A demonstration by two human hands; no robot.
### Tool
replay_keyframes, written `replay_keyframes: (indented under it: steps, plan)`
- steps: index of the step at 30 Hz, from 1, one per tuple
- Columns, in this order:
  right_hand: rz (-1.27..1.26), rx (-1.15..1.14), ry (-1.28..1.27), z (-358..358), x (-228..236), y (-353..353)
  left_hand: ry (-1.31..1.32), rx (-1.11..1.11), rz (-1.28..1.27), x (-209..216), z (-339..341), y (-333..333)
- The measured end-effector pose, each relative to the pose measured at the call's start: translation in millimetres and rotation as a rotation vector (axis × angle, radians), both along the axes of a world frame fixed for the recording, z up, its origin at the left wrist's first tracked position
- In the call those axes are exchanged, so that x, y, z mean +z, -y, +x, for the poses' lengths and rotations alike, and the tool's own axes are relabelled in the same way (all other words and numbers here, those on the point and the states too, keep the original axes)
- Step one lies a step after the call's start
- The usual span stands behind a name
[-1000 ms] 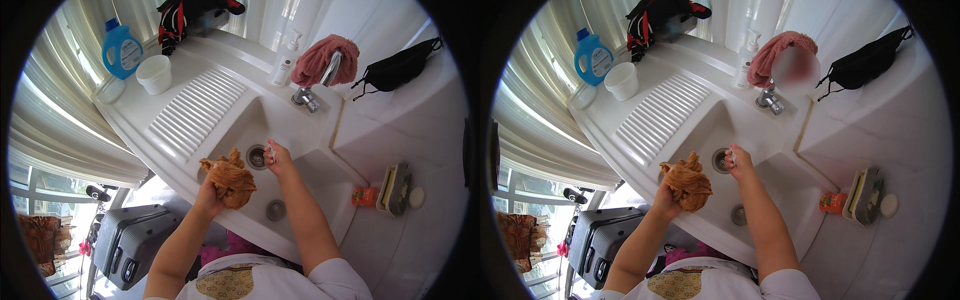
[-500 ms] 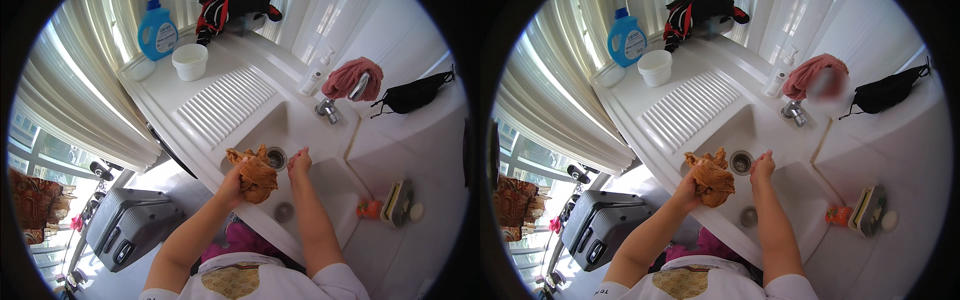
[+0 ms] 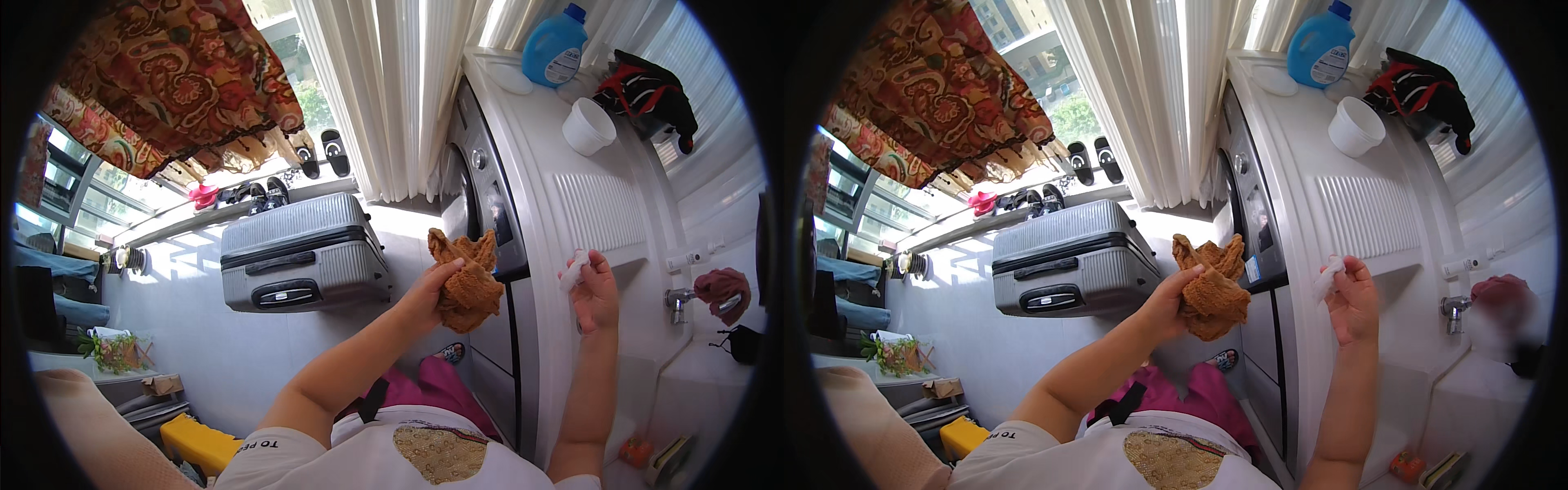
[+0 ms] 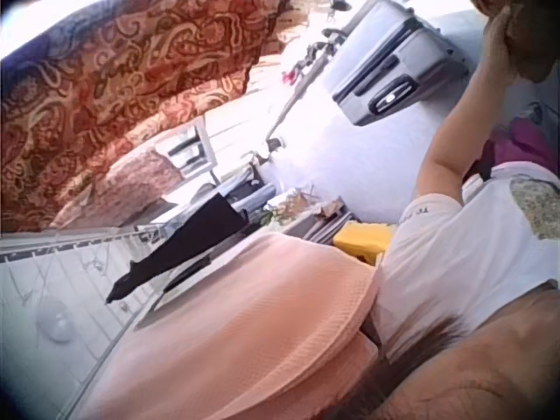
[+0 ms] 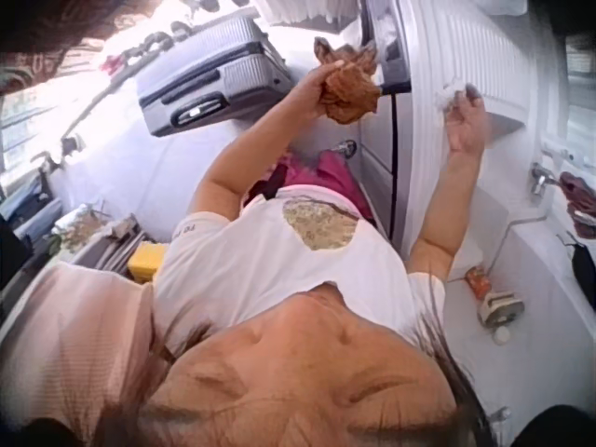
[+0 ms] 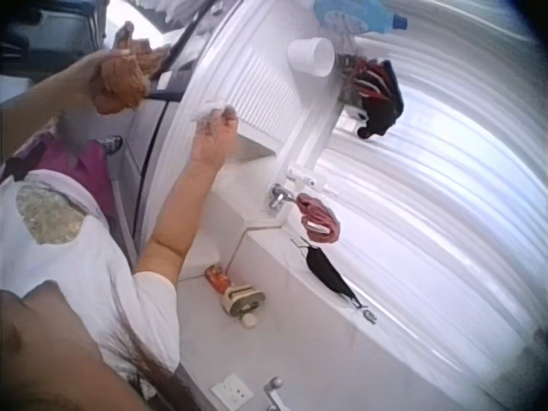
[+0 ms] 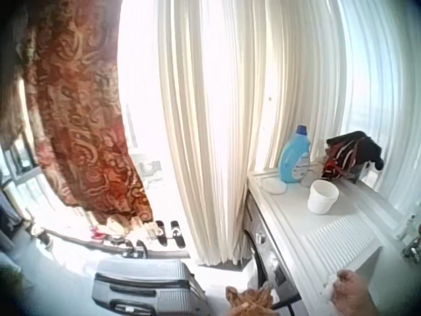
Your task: The person wipes a grey suitcase with a brown cloth, rinses the cloth in a sink under running water, applies a cleaner to the suitcase using a cotton pad, and wipes the suitcase surface again with the cloth and pad.
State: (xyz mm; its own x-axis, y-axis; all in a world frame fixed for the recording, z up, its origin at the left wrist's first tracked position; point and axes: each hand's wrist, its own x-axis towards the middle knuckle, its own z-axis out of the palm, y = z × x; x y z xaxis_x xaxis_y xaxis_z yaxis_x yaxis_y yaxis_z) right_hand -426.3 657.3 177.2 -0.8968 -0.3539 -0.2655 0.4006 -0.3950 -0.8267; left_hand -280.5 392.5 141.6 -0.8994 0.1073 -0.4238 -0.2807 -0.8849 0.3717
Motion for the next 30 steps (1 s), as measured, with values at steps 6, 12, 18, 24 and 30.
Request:
replay_keyframes:
  steps: [6,12,18,24,30]
  plan:
    - [0.077,0.426,0.126,50.2,-52.9,207.7,0.175,0.395,-0.132,-36.9,112.6,132.8]
    - [-0.029,0.684,0.113,110.6,-83.4,380.0,0.218,0.683,-0.366,-59.8,224.4,247.8]
    - [0.604,0.538,-0.396,113.2,-171.8,457.8,0.184,0.902,-0.317,-61.9,267.7,301.1]
    - [0.176,0.665,-0.02,118.6,-125.0,501.2,0.17,0.993,-0.36,-60.8,273.0,311.7]
    - [0.788,0.567,-0.983,106.8,-149.8,515.4,0.266,1.069,-0.377,-73.1,268.4,338.4]
